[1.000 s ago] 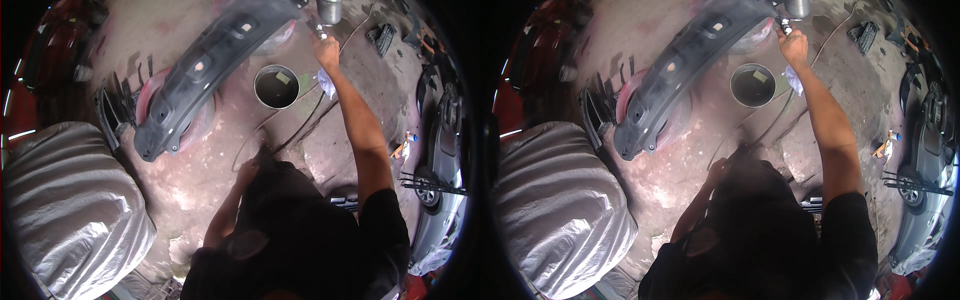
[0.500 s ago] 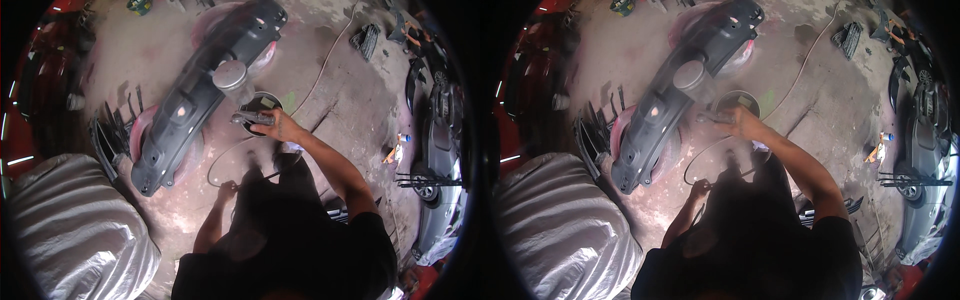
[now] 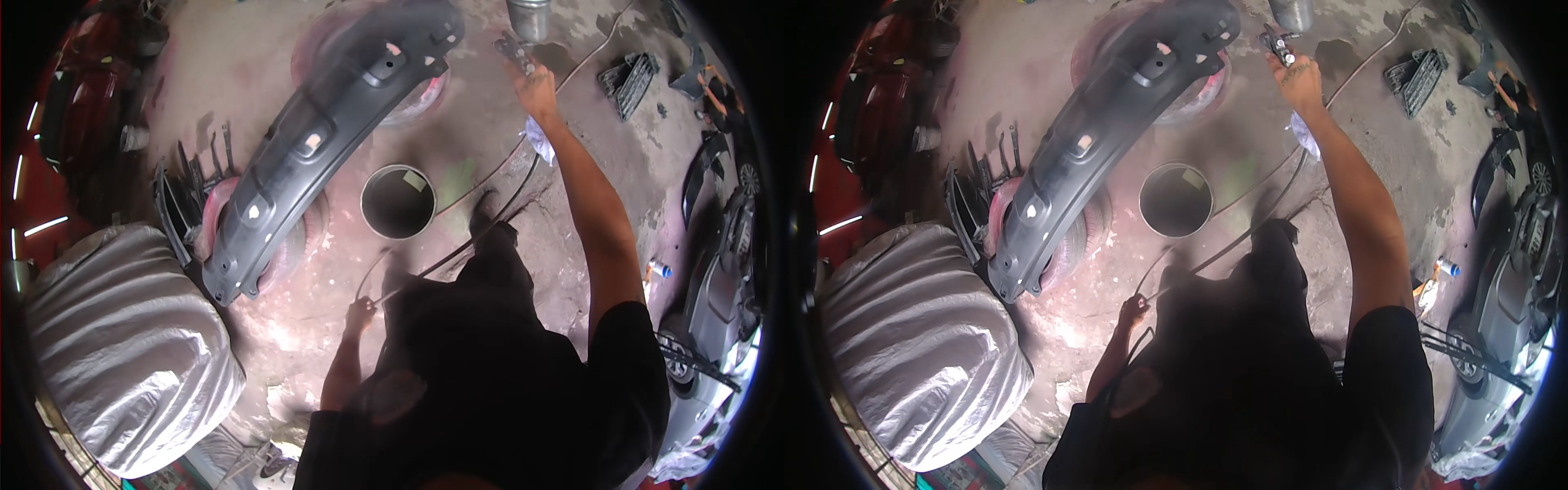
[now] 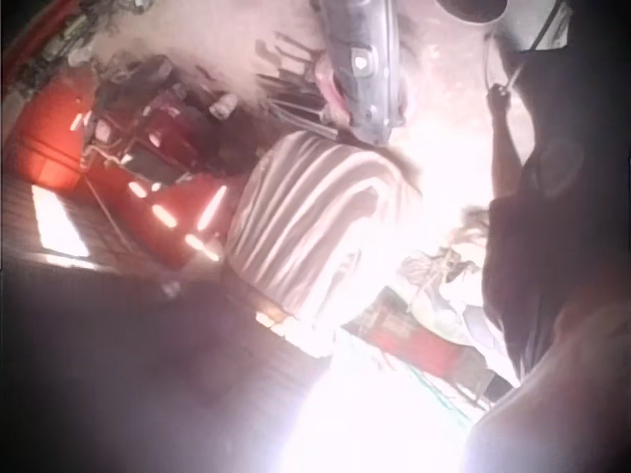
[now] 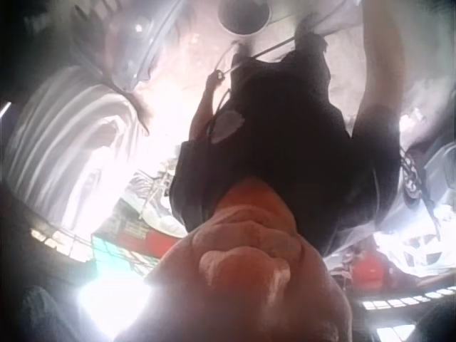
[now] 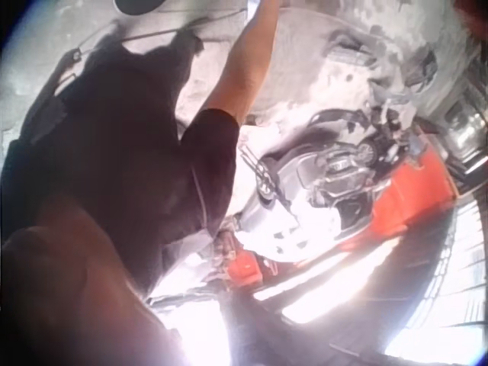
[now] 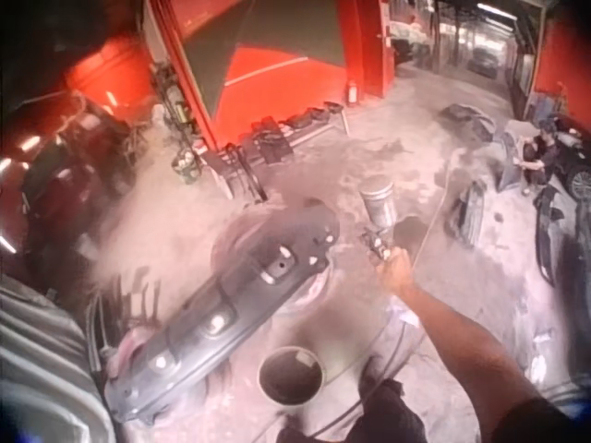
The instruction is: The person walks through a workshop, picks up a spray gun, and pours paint into its container. They then attach the container to the gun and spray paint onto a car bumper resting on a tire.
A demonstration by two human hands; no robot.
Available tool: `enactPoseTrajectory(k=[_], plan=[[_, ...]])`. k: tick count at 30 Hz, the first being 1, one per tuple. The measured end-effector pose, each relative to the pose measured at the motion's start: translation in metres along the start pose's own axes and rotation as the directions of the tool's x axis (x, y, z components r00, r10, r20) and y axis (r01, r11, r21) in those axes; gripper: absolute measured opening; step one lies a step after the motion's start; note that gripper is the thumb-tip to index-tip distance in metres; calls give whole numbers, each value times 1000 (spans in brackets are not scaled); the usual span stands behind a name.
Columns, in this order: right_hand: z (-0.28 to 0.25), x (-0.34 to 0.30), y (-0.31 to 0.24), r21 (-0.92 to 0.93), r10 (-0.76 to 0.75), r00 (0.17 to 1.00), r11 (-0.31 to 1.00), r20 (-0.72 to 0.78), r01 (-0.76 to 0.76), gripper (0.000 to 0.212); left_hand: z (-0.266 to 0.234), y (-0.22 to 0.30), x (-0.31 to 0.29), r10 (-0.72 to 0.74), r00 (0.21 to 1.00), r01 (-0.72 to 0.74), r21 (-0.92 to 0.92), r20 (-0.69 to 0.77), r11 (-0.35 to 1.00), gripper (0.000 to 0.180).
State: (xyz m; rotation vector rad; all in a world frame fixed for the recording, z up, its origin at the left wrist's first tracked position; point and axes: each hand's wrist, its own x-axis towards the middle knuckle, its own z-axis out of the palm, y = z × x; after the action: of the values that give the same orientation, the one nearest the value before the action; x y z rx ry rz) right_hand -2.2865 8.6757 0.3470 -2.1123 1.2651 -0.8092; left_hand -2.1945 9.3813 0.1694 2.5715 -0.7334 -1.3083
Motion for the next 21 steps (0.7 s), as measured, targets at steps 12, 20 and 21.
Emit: enactPoseTrajectory(k=[12, 20, 21], plan=[[-58, 6, 18, 317, -35, 627, 884, 778, -344, 54, -4, 152, 0, -98, 993, 101, -59, 60, 993, 31], [-29, 112, 97, 182, 177, 875, 941, 450, -284, 57, -7, 213, 26, -10, 999, 15, -100, 50, 995, 38], [-29, 121, 98, 165, 162, 916, 958, 367, -235, 56, -9, 218, 26, -21, 996, 30, -107, 84, 994, 38]])
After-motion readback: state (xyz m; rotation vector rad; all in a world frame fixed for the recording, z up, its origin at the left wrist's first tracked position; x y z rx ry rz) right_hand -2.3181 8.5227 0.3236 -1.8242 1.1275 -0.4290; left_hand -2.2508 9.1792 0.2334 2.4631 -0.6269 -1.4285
